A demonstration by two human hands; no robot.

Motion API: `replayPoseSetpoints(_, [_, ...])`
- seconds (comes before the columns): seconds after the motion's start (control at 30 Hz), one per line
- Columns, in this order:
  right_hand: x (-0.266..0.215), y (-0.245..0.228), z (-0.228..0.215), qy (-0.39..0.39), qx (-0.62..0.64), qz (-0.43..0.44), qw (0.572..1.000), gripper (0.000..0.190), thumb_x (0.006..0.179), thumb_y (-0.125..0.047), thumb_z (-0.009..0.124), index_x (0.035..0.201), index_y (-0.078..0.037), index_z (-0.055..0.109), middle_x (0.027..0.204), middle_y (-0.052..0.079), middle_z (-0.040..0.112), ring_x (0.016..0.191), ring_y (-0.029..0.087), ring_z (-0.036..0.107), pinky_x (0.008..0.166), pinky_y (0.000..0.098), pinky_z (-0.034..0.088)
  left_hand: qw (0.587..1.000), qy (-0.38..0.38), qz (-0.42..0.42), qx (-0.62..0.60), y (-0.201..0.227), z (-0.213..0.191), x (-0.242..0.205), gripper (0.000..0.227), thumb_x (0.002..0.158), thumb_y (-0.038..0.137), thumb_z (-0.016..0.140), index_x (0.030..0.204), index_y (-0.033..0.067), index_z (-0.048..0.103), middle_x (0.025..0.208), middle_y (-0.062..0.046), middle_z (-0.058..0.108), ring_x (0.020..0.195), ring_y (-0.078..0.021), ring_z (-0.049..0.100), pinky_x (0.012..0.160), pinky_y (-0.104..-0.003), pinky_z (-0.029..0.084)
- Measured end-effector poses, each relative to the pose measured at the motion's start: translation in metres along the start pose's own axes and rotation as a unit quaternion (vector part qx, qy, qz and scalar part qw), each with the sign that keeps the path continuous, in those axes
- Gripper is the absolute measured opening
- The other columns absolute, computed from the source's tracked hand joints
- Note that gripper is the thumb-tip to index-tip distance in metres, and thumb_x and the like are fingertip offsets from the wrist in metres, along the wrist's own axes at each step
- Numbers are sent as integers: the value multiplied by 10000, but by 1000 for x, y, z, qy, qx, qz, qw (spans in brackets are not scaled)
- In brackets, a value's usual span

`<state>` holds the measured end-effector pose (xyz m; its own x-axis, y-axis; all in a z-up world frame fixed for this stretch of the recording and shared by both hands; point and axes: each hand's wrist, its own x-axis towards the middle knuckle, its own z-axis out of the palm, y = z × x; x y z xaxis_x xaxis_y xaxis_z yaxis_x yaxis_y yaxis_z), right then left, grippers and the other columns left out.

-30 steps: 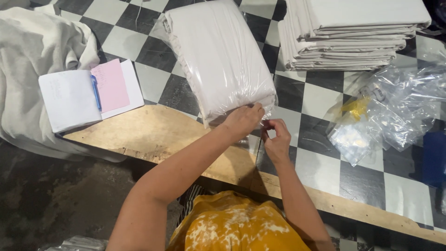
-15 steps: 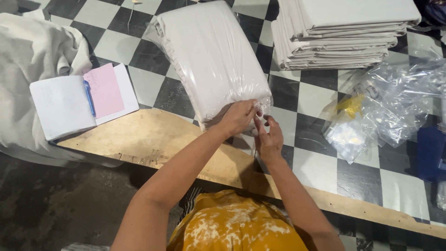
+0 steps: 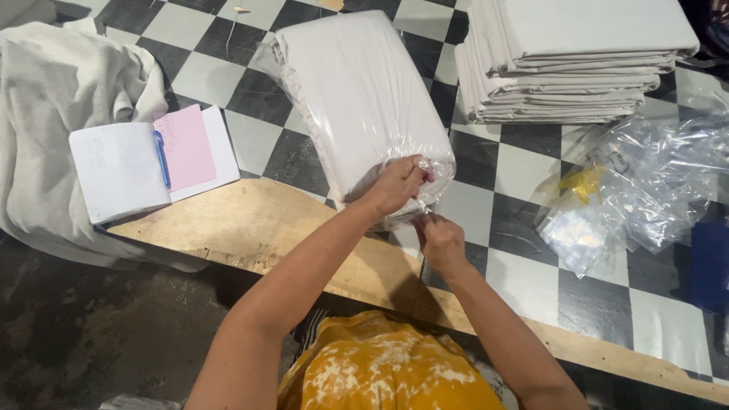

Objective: The person folds white fabric items into neat stacks on a wooden table. They then place the stacks into clear plastic bags and tie the bags closed with a small twist tie. The finished packages are moved to a pile on the floor.

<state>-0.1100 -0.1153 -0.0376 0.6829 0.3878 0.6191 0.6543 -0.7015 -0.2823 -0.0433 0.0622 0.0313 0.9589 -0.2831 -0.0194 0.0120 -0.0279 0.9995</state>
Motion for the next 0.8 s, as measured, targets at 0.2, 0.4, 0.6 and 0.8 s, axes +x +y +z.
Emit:
replayPoseSetpoints(0.2, [-23,8,10,68,407,356,838,68,988,-23,662,934,-41,626,805,51,647,655,119,554,566,282,425,939,-162,84,290,25,-7,-16,669,647,313,944,1128,44,566,1016,-141,684,945,-267,674,848,-367,540])
replayPoseSetpoints(0.4, [-19,10,24,120,685,576,428,116,955,-87,640,900,-98,539,675,11,513,538,128,454,455,260,357,768,-179,211,578,10,9,-19,848,568,376,905,1255,106,487,1129,-118,676,982,-284,689,894,-396,492])
replayPoseSetpoints(0.6, [-17,-38,25,184,722,594,304,40,1000,-86,587,997,-54,564,797,47,574,661,146,540,551,252,436,670,-92,238,697,-29,26,-7,430,975,351,571,1296,75,501,999,-110,692,828,-258,702,717,-364,510])
replayPoseSetpoints(0.8, [-11,-45,-21,150,536,498,665,110,1093,-130,592,1144,-33,582,857,100,578,634,162,445,515,260,358,739,-125,215,626,-54,23,-2,227,1097,239,502,1287,126,549,890,-112,707,833,-308,685,725,-436,514])
